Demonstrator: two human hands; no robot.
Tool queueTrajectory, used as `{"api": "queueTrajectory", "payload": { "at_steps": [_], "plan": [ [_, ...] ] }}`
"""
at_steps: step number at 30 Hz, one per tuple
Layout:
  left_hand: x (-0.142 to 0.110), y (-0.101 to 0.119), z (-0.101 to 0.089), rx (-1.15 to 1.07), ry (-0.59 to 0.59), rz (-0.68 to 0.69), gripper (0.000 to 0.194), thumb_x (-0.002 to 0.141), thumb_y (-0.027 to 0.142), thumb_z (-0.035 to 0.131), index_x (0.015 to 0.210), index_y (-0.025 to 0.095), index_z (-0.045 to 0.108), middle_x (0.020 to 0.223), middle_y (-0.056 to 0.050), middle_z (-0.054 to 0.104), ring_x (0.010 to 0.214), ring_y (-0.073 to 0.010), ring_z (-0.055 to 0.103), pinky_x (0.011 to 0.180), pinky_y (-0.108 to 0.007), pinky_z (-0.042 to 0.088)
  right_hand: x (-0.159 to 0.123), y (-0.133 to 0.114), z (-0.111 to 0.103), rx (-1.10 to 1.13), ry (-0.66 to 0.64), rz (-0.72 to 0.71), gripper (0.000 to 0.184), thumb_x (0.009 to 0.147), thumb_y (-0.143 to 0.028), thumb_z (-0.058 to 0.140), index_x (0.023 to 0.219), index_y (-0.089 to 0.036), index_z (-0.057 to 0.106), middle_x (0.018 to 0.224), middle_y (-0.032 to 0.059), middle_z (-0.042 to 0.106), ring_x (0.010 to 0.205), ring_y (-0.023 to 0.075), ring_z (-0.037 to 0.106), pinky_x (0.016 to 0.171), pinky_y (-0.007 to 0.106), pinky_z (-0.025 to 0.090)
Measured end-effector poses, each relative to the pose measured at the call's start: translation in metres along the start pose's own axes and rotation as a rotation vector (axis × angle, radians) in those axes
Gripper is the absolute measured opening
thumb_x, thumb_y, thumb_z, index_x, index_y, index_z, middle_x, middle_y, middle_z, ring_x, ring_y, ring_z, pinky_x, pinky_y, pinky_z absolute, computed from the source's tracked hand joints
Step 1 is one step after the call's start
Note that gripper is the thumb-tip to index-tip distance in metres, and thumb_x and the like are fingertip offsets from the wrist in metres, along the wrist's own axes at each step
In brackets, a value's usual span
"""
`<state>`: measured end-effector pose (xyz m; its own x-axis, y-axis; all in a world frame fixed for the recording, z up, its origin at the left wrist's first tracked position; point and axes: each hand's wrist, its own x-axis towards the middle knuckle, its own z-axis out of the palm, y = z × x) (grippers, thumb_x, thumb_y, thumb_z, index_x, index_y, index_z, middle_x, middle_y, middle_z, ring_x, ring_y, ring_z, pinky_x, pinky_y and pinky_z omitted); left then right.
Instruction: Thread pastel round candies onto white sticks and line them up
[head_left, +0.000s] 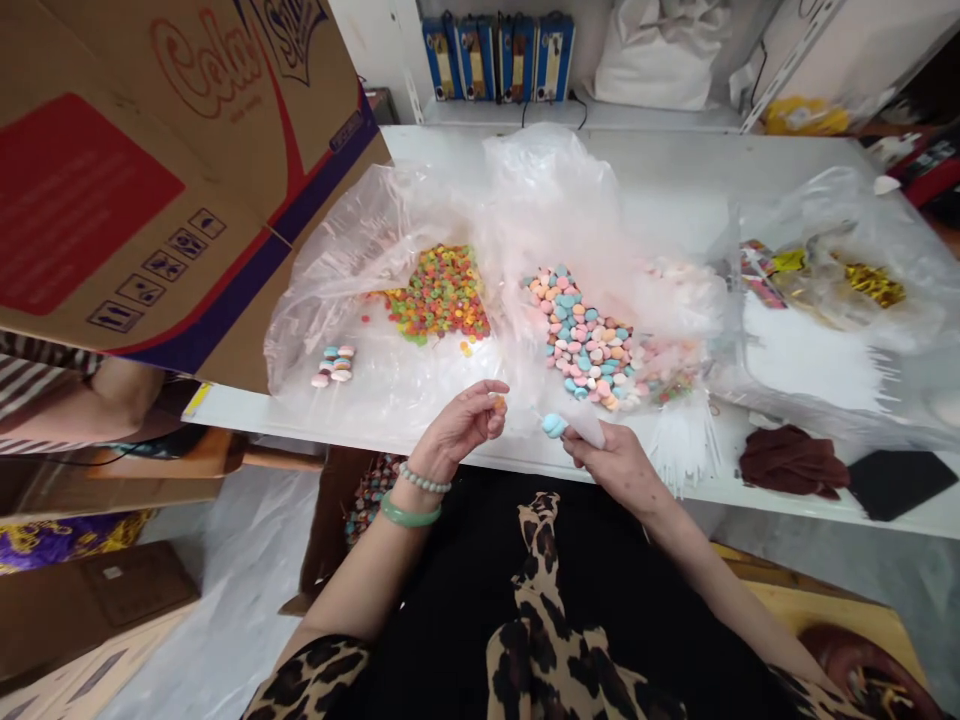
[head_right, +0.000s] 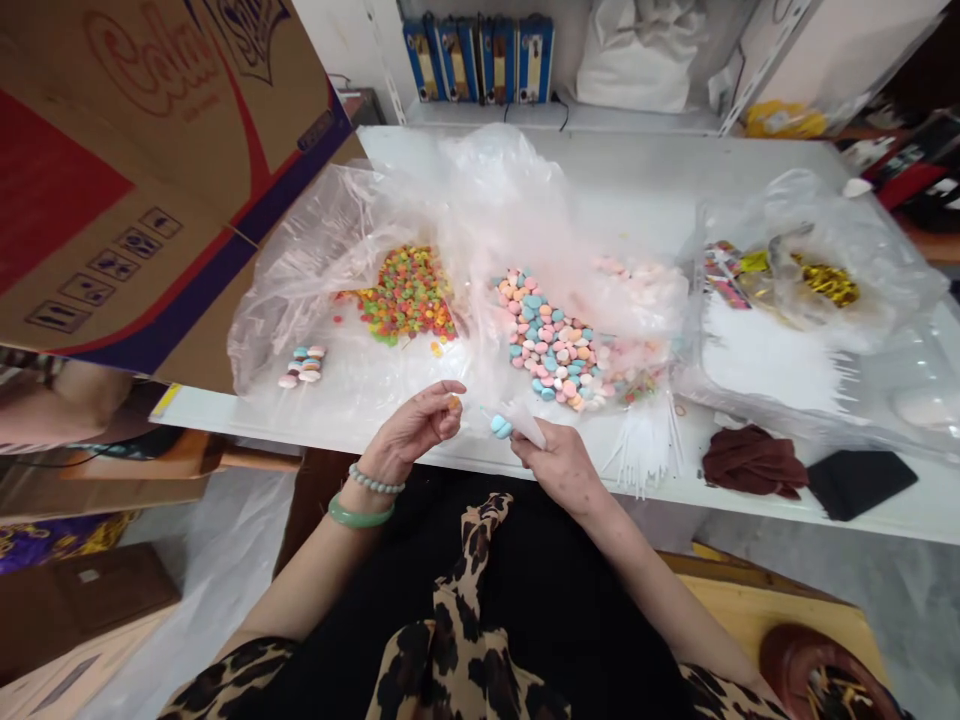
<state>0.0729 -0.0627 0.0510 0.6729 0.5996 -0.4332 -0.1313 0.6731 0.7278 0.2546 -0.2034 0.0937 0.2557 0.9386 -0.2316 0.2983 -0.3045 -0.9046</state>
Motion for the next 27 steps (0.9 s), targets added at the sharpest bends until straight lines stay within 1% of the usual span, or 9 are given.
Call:
{"api": "queueTrajectory", "payload": {
  "at_steps": [1,3,7,10,13,18,22,24,27],
  "plan": [
    [-0.004,0.005,0.002,-0.099,-0.037,0.029,0.022,0.071,0.021,0.069,0.091,0.017,0.061,0.060,0.004,0.056,0.044,-0.0046,0.046,0.045,-0.017,0.033,0.006,0.001,0.007,0.039,-0.010,0.013,0.010,0.077,-0.029,0.058,0.073,-0.020,0.060,0.057,-0.0031,0.055,0.052,0.0133,0.051,0.051,0.024,0.039],
    [-0.009,0.013,0.007,-0.161,-0.081,0.064,0.019,0.073,0.023,0.071,0.087,0.017,0.060,0.061,0.003,0.056,0.044,-0.0042,0.045,0.047,-0.018,0.033,0.016,0.001,0.020,0.062,-0.029,-0.003,0.010,0.076,-0.029,0.058,0.073,-0.020,0.060,0.056,-0.0035,0.055,0.051,0.0130,0.050,0.051,0.024,0.039],
    [-0.010,0.015,0.013,-0.057,-0.087,0.088,0.021,0.076,0.030,0.071,0.087,0.016,0.062,0.053,0.004,0.052,0.043,-0.0060,0.045,0.047,-0.020,0.032,0.024,-0.001,0.029,-0.039,-0.027,-0.085,0.011,0.078,-0.029,0.056,0.071,-0.021,0.058,0.058,-0.0034,0.055,0.055,0.0141,0.053,0.055,0.025,0.040],
    [-0.007,0.010,0.013,0.047,-0.041,0.115,0.028,0.076,0.037,0.071,0.091,0.013,0.066,0.051,0.003,0.052,0.044,-0.0065,0.045,0.047,-0.020,0.032,0.025,0.000,0.026,-0.161,-0.017,-0.124,0.015,0.081,-0.028,0.053,0.068,-0.022,0.055,0.058,-0.0032,0.054,0.057,0.0143,0.053,0.057,0.025,0.039],
    [-0.003,0.003,0.016,0.129,0.024,0.170,0.030,0.075,0.037,0.072,0.090,0.011,0.069,0.049,0.003,0.050,0.044,-0.0064,0.044,0.047,-0.020,0.031,0.025,0.003,0.026,-0.199,0.025,-0.114,0.014,0.082,-0.028,0.051,0.070,-0.022,0.055,0.058,-0.0031,0.053,0.056,0.0144,0.052,0.056,0.025,0.037],
    [0.005,-0.008,0.031,-0.009,0.143,0.131,0.026,0.067,0.032,0.078,0.079,0.013,0.067,0.047,0.006,0.045,0.039,-0.0036,0.036,0.042,-0.019,0.023,0.028,0.004,0.041,-0.203,0.083,-0.132,0.013,0.083,-0.026,0.049,0.072,-0.022,0.056,0.060,-0.0021,0.054,0.057,0.0146,0.050,0.057,0.025,0.037],
    [0.011,-0.009,0.038,0.003,0.216,0.095,0.028,0.065,0.036,0.078,0.075,0.013,0.066,0.046,0.009,0.037,0.037,-0.0012,0.025,0.040,-0.019,0.014,0.032,0.006,0.047,-0.170,0.106,-0.142,0.015,0.083,-0.027,0.049,0.072,-0.022,0.056,0.061,-0.0018,0.054,0.058,0.0147,0.050,0.057,0.025,0.037],
    [0.014,-0.007,0.037,0.027,0.184,0.093,0.032,0.069,0.042,0.075,0.078,0.012,0.068,0.049,0.007,0.041,0.039,-0.0022,0.031,0.041,-0.019,0.019,0.034,0.010,0.041,-0.134,0.123,-0.138,0.016,0.084,-0.028,0.049,0.071,-0.022,0.056,0.062,-0.0017,0.055,0.059,0.0148,0.052,0.059,0.025,0.038],
    [0.020,-0.004,0.034,0.088,0.075,0.102,0.035,0.074,0.043,0.071,0.089,0.012,0.071,0.057,0.002,0.052,0.047,-0.0053,0.044,0.046,-0.020,0.030,0.037,0.019,0.026,-0.151,0.109,-0.107,0.015,0.084,-0.027,0.050,0.072,-0.022,0.057,0.062,-0.0022,0.057,0.060,0.0148,0.054,0.060,0.024,0.038]
  ]
}}
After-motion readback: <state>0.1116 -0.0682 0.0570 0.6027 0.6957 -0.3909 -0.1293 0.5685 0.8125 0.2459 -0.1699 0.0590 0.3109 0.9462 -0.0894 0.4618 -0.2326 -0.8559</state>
